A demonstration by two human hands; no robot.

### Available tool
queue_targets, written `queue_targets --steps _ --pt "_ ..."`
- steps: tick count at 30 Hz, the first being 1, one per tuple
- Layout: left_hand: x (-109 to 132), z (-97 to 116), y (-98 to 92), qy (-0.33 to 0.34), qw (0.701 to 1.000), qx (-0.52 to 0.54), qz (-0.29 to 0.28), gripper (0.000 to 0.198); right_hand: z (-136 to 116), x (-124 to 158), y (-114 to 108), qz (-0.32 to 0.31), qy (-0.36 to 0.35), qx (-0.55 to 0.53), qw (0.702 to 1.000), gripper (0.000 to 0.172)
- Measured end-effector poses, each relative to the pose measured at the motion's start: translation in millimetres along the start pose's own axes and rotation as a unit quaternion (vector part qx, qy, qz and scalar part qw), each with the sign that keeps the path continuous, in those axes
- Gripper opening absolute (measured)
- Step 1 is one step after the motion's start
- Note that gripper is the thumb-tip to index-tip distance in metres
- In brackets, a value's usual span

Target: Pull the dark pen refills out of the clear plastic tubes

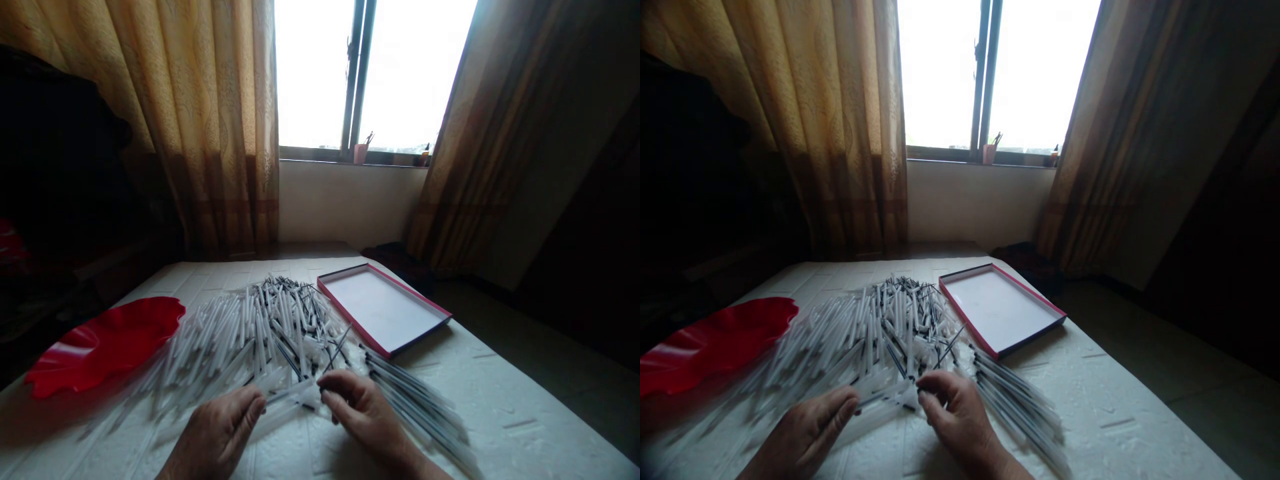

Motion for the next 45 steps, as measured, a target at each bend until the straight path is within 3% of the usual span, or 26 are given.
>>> queue_targets --steps 4,7,11,15,18,22,27,29,31,34,39,42,45 --pt "0 3 -3.5 -0.001 1.000 -0.004 0.009 0.032 -7 7 17 -0.086 -0.049 0.241 0.965 0.019" --pt "0 5 -3.5 0.010 1.000 -0.008 -0.005 0.031 -7 9 20 -0.097 -0.042 0.274 0.956 0.021" --pt "-1 6 -3.3 0.014 1.000 -0.014 -0.008 0.027 -8 6 12 -0.063 -0.027 0.206 0.976 0.019" --pt "0 7 -0.7 0.023 0.999 -0.020 -0.008 0.024 -1 3 6 -0.022 -0.006 0.048 0.999 0.032" --pt "0 7 1.7 0.029 0.999 -0.019 -0.014 0.024 3 2 8 -0.022 0.013 -0.077 0.997 0.041" --pt "-2 7 -1.5 0.031 0.999 -0.030 0.008 0.029 -2 1 -2 0.049 0.014 -0.189 0.981 0.046" --pt "-2 3 -7.5 0.021 0.997 -0.064 0.042 0.031 -9 3 -38 0.233 0.000 -0.322 0.918 0.043" --pt "-1 0 -9.4 0.025 0.994 -0.084 0.073 0.030 -11 5 -53 0.284 -0.025 -0.333 0.899 0.041" --pt "1 -5 -9.6 0.017 0.991 -0.091 0.093 0.030 -14 6 -62 0.306 -0.053 -0.311 0.898 0.039" --pt "1 -11 -8.1 -0.007 0.993 -0.070 0.099 0.032 -16 5 -62 0.279 -0.065 -0.251 0.925 0.034" --pt "3 -17 -1.4 -0.054 0.993 0.053 0.086 0.037 -7 2 -35 0.153 -0.039 -0.160 0.974 0.027" --pt "4 -25 13.2 -0.099 0.975 0.197 0.033 0.046 -3 2 -22 0.107 -0.048 -0.106 0.987 0.017" --pt "0 -26 18.3 -0.083 0.944 0.320 0.011 0.054 -3 2 -15 0.047 -0.041 0.003 0.998 0.006"
Point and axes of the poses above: each hand's wrist, its own x-axis away from the middle knuckle, its own y-axis out of the palm, z = x × y, the point moved 5 cm from there along -x, towards the middle knuckle, and after that the axes turned 11 degrees about -z, right-handed, at the moved point
